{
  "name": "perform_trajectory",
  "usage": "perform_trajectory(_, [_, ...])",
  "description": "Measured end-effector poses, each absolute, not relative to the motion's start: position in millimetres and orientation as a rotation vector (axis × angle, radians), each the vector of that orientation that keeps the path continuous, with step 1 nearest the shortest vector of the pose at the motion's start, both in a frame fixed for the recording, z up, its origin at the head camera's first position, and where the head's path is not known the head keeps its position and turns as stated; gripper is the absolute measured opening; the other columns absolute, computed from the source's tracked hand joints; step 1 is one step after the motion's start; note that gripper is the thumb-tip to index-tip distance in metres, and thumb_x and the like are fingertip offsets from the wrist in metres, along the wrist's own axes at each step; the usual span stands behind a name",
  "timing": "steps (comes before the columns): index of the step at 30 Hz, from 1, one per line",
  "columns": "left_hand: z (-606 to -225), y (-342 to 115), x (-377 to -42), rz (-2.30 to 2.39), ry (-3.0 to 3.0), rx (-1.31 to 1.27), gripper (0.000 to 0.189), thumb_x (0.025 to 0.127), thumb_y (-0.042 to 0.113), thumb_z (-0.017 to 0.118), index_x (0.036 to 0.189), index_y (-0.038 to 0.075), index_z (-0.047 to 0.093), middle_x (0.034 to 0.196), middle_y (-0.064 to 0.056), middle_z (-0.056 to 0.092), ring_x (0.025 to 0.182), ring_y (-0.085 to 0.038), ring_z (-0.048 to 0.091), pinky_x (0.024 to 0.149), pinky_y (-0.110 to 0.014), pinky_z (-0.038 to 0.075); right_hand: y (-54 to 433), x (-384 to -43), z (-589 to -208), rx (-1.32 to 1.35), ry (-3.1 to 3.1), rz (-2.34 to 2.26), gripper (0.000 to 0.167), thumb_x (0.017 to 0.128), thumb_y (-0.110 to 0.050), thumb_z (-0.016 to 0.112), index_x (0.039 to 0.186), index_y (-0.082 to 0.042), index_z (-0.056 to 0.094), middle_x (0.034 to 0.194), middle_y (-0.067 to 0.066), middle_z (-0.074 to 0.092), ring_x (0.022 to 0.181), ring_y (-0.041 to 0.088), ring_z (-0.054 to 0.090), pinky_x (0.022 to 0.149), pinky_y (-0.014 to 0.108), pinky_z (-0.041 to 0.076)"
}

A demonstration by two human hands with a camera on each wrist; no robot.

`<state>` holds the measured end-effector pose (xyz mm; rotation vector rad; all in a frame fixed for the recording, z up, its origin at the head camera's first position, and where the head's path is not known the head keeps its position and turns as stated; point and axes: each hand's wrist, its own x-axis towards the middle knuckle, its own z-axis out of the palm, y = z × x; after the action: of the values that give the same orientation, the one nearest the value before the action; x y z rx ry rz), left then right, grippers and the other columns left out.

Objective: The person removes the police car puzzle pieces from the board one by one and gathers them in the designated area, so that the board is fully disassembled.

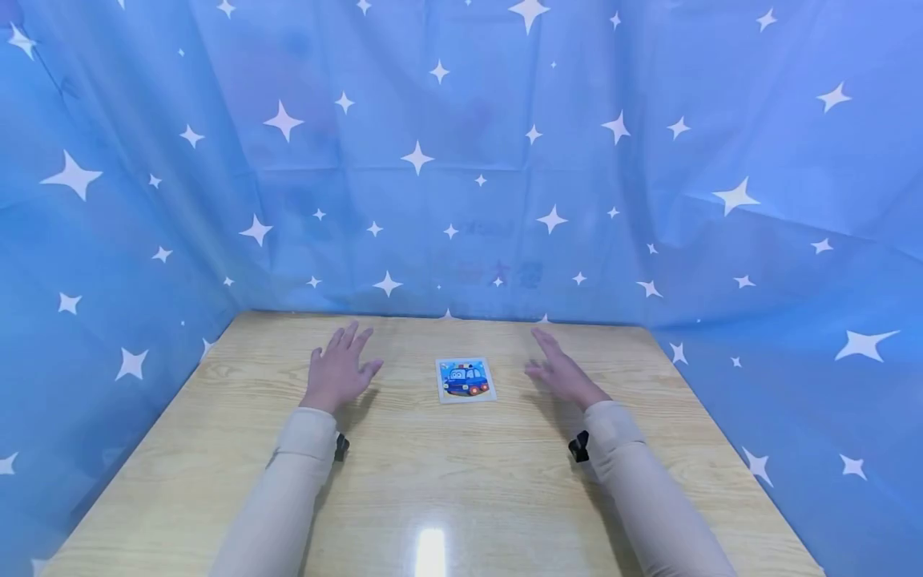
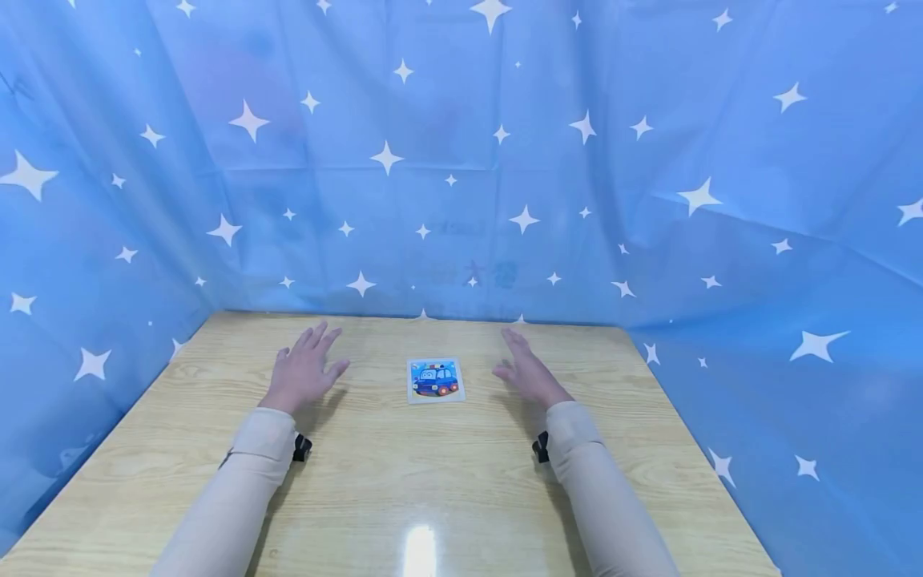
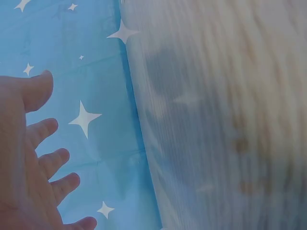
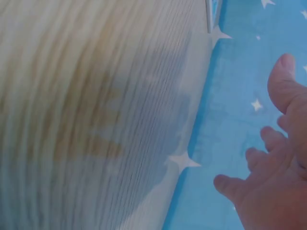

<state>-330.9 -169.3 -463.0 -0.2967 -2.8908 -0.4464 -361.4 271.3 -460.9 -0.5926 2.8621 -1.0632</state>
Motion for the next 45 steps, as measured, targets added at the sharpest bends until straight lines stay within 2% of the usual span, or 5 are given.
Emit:
perform_trajectory(7, [-463.7,-165.6,-331.4,-0.424,-2.898,-0.309,0.073,0.104,0.057,0.041,0.163,0.019,0.023,0.169,-0.013,0.014,0.152,-0.041,0.017,0.111,-0.074,0.021,261.0,-362.2,-459.6,-0.583,2.818,-1.074,0.086,0.102,-0.02,0.062,0.165,-0.021,0.003,0.17,0.011,0.001,0.153,0.042,0.01,0.12,0.061,0.012])
perform_trajectory(19, [-465.5,-153.6,-331.2,-0.467,-2.905,-0.355,0.071,0.103,0.053,0.047,0.162,0.018,0.025,0.167,-0.014,0.018,0.151,-0.041,0.02,0.11,-0.074,0.022,247.0,-365.1,-467.4,-0.696,2.734,-1.013,0.086,0.101,-0.017,0.063,0.164,-0.01,0.005,0.169,0.017,0.004,0.154,0.04,0.002,0.12,0.059,0.008])
perform_trajectory(28, [-468.2,-143.4,-333.1,-0.466,-2.904,-0.382,0.071,0.104,0.052,0.048,0.162,0.019,0.026,0.166,-0.014,0.023,0.15,-0.04,0.023,0.11,-0.072,0.025,237.2,-365.5,-468.1,-0.692,2.671,-1.003,0.089,0.101,-0.02,0.064,0.164,-0.019,0.002,0.17,0.013,0.001,0.155,0.034,-0.001,0.121,0.057,0.006])
perform_trajectory(37, [-466.5,-136.9,-330.3,-0.491,-2.907,-0.391,0.068,0.104,0.049,0.05,0.161,0.017,0.03,0.165,-0.016,0.026,0.149,-0.043,0.025,0.109,-0.074,0.026,228.4,-365.8,-473.0,-0.718,2.646,-0.922,0.086,0.102,-0.022,0.064,0.164,-0.014,0.005,0.17,0.014,0.002,0.155,0.034,0.0,0.121,0.058,0.01])
perform_trajectory(45, [-469.4,-132.9,-331.2,-0.499,-2.928,-0.401,0.07,0.103,0.053,0.048,0.16,0.017,0.031,0.165,-0.015,0.025,0.149,-0.042,0.025,0.109,-0.073,0.026,223.8,-367.2,-474.1,-0.713,2.627,-0.86,0.087,0.101,-0.025,0.066,0.164,-0.012,0.008,0.17,0.014,0.004,0.155,0.035,0.004,0.122,0.057,0.012])
